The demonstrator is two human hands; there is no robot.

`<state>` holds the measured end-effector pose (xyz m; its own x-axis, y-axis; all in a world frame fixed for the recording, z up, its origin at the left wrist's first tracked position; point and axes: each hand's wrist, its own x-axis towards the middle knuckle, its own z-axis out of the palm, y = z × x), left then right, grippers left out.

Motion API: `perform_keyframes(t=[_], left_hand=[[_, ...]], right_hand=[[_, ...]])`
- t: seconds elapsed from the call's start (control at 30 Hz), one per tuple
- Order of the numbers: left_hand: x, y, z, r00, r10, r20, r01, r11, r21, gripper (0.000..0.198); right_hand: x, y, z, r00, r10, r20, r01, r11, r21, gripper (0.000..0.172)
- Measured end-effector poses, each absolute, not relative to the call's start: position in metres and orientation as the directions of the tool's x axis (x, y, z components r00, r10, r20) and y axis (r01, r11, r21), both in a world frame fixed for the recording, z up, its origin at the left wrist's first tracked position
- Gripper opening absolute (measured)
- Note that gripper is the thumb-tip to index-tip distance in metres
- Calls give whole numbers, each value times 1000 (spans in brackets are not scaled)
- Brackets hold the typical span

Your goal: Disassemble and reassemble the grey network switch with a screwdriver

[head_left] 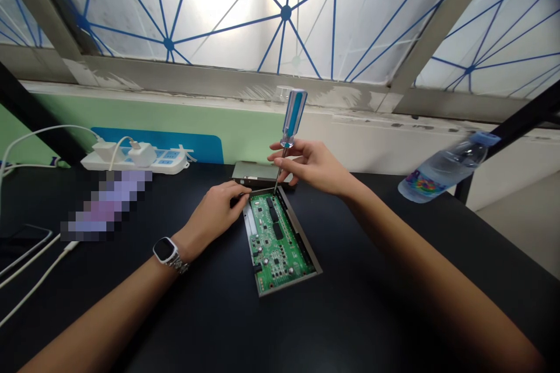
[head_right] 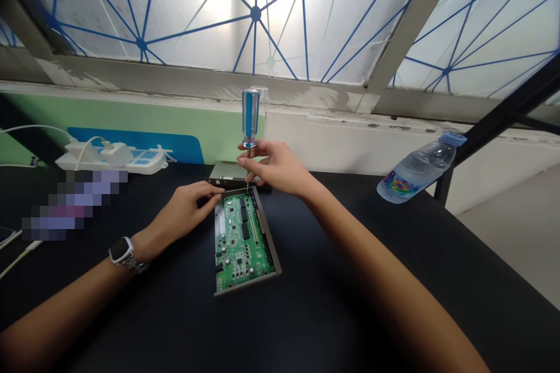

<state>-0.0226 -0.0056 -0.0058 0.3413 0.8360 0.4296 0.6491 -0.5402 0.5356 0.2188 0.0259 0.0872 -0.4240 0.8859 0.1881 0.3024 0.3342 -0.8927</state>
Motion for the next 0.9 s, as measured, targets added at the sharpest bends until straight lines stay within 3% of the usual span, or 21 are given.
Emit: perform_keyframes(t=[0.2,0.3,0.43,0.57,0.77,0.9], left_hand=[[-23,-5,-7,343,834,433,656,-542,525,20],[-23,-5,-7,342,831,438,655,-545,523,20],[-23,-6,-7,336,837,431,664,-535,522,20],[-22,-6,-5,329,852,408,678,-514,525,20],[-21,-8,-2,333,853,402,672,-513,533,19],[-21,-8,-3,328,852,408,679,-513,526,20]], right_hand=[[222,29,84,-423,880,216,296,360,-885,27],[220,31,78,-368,888,276,308,397,-865,30],[217,27,81,-400,886,234,316,373,-873,40],[216,25,84,-468,860,204,276,361,-891,33],[217,31,76,-345,886,311,297,417,-859,32],[220,28,84,-413,880,235,306,378,-874,38]])
